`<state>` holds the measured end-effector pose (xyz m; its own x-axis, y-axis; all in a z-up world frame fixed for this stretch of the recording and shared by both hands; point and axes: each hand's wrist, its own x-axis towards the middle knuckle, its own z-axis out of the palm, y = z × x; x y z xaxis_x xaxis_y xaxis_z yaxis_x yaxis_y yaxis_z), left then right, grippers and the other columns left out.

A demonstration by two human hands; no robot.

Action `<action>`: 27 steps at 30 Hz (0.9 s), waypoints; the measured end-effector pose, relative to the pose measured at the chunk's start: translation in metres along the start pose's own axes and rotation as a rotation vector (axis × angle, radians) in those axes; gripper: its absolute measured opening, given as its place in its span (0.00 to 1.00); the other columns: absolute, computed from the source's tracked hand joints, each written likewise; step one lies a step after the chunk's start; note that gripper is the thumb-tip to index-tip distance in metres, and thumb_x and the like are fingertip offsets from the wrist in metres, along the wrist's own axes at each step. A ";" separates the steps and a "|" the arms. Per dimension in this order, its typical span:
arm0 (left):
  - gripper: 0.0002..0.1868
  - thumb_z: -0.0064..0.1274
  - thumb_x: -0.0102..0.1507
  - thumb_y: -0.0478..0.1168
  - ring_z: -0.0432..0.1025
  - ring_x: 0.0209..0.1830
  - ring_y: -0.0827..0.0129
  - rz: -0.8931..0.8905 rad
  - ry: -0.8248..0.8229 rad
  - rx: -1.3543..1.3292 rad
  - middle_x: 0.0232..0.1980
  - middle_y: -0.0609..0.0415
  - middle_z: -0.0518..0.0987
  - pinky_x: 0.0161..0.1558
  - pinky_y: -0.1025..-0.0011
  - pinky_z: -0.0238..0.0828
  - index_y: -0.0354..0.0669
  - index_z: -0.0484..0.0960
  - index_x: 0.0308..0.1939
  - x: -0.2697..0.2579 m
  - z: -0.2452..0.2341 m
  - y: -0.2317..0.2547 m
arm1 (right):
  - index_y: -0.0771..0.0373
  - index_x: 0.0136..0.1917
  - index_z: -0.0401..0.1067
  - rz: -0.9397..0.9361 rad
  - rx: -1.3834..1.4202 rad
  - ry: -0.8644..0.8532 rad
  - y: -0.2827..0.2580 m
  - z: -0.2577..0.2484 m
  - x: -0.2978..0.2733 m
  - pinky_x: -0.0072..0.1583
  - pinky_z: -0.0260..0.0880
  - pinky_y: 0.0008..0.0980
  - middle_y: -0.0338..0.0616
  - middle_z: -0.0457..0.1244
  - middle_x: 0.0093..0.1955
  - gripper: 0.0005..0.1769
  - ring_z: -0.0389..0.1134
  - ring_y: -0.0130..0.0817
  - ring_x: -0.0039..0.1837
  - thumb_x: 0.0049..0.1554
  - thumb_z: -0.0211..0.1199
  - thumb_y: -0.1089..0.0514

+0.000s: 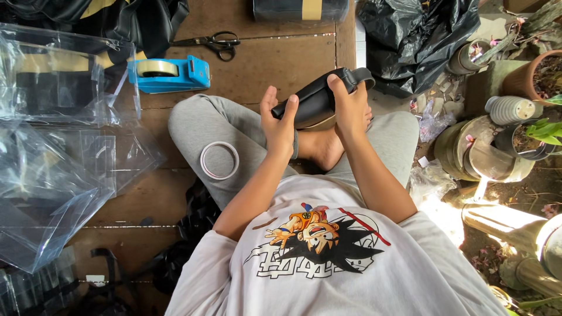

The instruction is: The person sits on the floor and packages a black bag by applying a strip of tape to it. They then place the bag into a clear plastic bag and seal it with tape.

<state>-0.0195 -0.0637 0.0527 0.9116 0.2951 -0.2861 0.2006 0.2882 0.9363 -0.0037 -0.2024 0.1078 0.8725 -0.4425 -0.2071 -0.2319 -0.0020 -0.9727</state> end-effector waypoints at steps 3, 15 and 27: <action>0.47 0.68 0.62 0.54 0.41 0.84 0.48 -0.023 0.030 -0.003 0.82 0.44 0.51 0.79 0.51 0.29 0.51 0.59 0.79 0.008 -0.002 -0.004 | 0.60 0.66 0.67 0.037 -0.114 0.067 -0.044 0.004 -0.029 0.65 0.65 0.39 0.49 0.64 0.55 0.38 0.67 0.38 0.61 0.53 0.75 0.37; 0.43 0.67 0.63 0.53 0.50 0.81 0.49 -0.012 0.044 -0.001 0.78 0.41 0.58 0.80 0.56 0.39 0.47 0.62 0.77 0.002 0.004 0.005 | 0.64 0.61 0.67 0.016 -0.027 0.010 -0.008 -0.001 -0.017 0.63 0.68 0.43 0.53 0.64 0.54 0.34 0.66 0.40 0.62 0.59 0.69 0.35; 0.47 0.66 0.63 0.54 0.48 0.82 0.47 0.163 0.037 0.227 0.83 0.43 0.46 0.80 0.46 0.40 0.49 0.57 0.79 0.001 0.000 -0.002 | 0.67 0.82 0.47 0.353 -0.261 -0.044 -0.031 -0.002 -0.013 0.81 0.34 0.55 0.58 0.47 0.83 0.67 0.44 0.51 0.85 0.52 0.53 0.13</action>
<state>-0.0189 -0.0644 0.0508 0.9255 0.3553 -0.1313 0.1315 0.0237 0.9910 -0.0092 -0.1985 0.1409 0.7368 -0.4181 -0.5314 -0.6148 -0.0872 -0.7839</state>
